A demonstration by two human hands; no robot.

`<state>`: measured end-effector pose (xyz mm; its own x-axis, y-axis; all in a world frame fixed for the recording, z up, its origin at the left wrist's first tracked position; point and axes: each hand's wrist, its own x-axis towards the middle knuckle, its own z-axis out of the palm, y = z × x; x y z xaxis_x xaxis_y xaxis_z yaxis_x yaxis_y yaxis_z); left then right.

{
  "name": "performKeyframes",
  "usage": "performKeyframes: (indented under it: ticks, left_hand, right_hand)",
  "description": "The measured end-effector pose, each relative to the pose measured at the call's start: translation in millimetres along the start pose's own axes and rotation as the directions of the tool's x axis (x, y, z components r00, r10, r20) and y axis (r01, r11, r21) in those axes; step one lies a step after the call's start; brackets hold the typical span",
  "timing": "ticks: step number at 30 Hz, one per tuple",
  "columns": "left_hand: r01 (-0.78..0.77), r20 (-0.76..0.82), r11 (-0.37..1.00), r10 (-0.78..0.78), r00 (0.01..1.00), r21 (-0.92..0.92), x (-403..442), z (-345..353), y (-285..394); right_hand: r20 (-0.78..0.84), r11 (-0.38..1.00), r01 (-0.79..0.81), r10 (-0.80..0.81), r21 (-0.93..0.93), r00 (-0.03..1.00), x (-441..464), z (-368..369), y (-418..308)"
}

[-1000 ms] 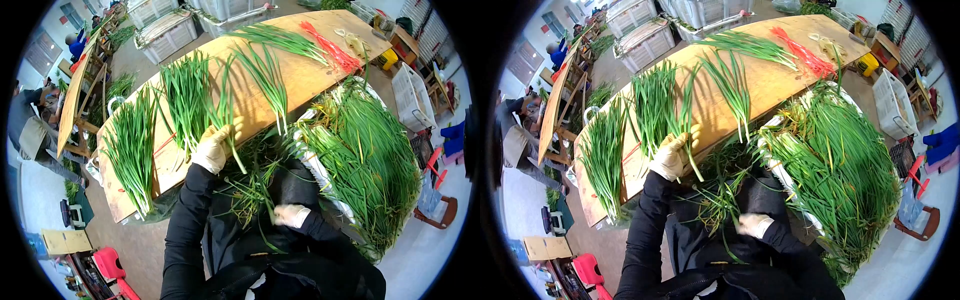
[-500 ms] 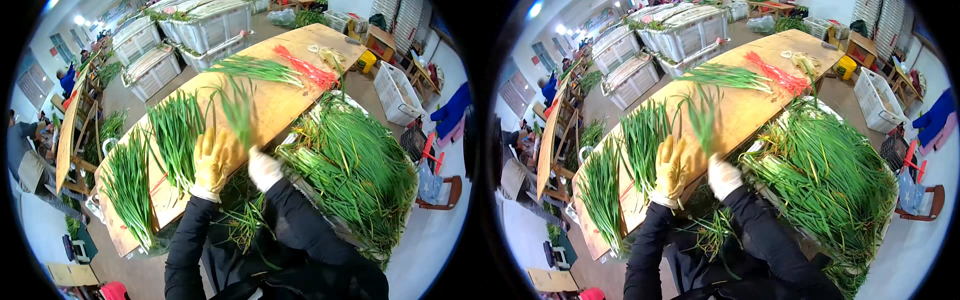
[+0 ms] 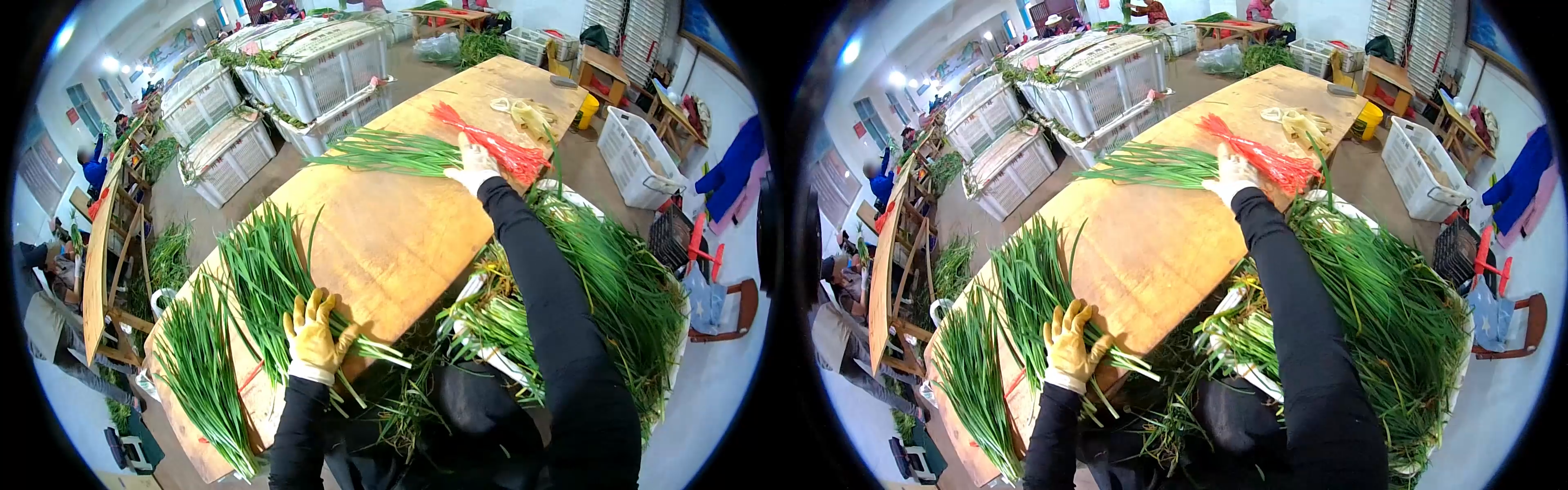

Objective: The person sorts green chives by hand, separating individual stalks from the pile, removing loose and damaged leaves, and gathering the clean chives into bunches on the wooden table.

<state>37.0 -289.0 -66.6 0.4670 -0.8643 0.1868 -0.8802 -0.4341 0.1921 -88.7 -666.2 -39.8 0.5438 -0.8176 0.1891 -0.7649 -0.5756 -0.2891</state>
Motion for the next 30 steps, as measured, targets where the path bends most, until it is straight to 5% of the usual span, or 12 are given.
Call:
performKeyframes:
  ticks: [6, 10, 16, 20, 22, 23, 24, 26, 28, 29, 30]
  left_hand:
    - [0.012, -0.017, 1.000, -0.013, 1.000, -0.018, 2, 1, -3]
    - [0.021, -0.051, 1.000, -0.022, 0.998, -0.024, 1, -3, 0]
    - [-0.021, -0.061, 0.998, 0.025, 0.998, 0.063, -10, 0, -17]
    - [0.036, -0.051, 0.998, -0.034, 0.998, 0.045, -17, -12, -8]
    - [0.017, -0.116, 0.999, -0.020, 0.993, -0.030, -25, -12, -6]
    - [-0.023, -0.220, 1.000, 0.027, 0.975, 0.019, -29, -20, 3]
    - [-0.014, -0.221, 1.000, 0.017, 0.975, 0.017, -33, -20, 4]
    - [-0.002, -0.178, 0.967, -0.044, 0.983, -0.254, -38, -19, 3]
    - [-0.039, -0.235, 0.945, -0.041, 0.971, -0.325, -38, -19, 10]
    - [-0.048, -0.217, 0.954, -0.019, 0.976, -0.296, -36, -21, 14]
    - [-0.059, -0.201, 0.962, 0.005, 0.980, -0.266, -32, -23, 19]
  right_hand:
    - [0.132, 0.980, -0.099, 0.123, -0.174, 0.984, 28, 25, 2]
    - [0.139, 0.958, 0.207, -0.182, -0.199, 0.973, 8, 47, -33]
    - [0.280, 0.933, 0.236, -0.311, 0.273, 0.908, -122, -1, -103]
    - [0.261, 0.862, 0.417, -0.489, 0.288, 0.832, -189, -23, -104]
    - [0.316, 0.772, 0.376, -0.577, 0.513, 0.753, -205, -38, -87]
    - [0.303, 0.810, 0.295, -0.488, 0.507, 0.819, -206, -44, -77]
    - [0.088, 0.812, 0.361, -0.446, 0.458, 0.891, -208, -42, -65]
    - [0.150, 0.915, 0.229, -0.291, 0.331, 0.945, -216, -40, -41]
    - [0.542, 0.795, -0.214, -0.165, 0.567, 0.824, -238, -35, -38]
    - [0.588, 0.893, -0.121, -0.179, 0.434, 0.789, -247, -40, -48]
    - [0.304, 0.893, 0.261, -0.380, 0.366, 0.873, -256, -21, -45]
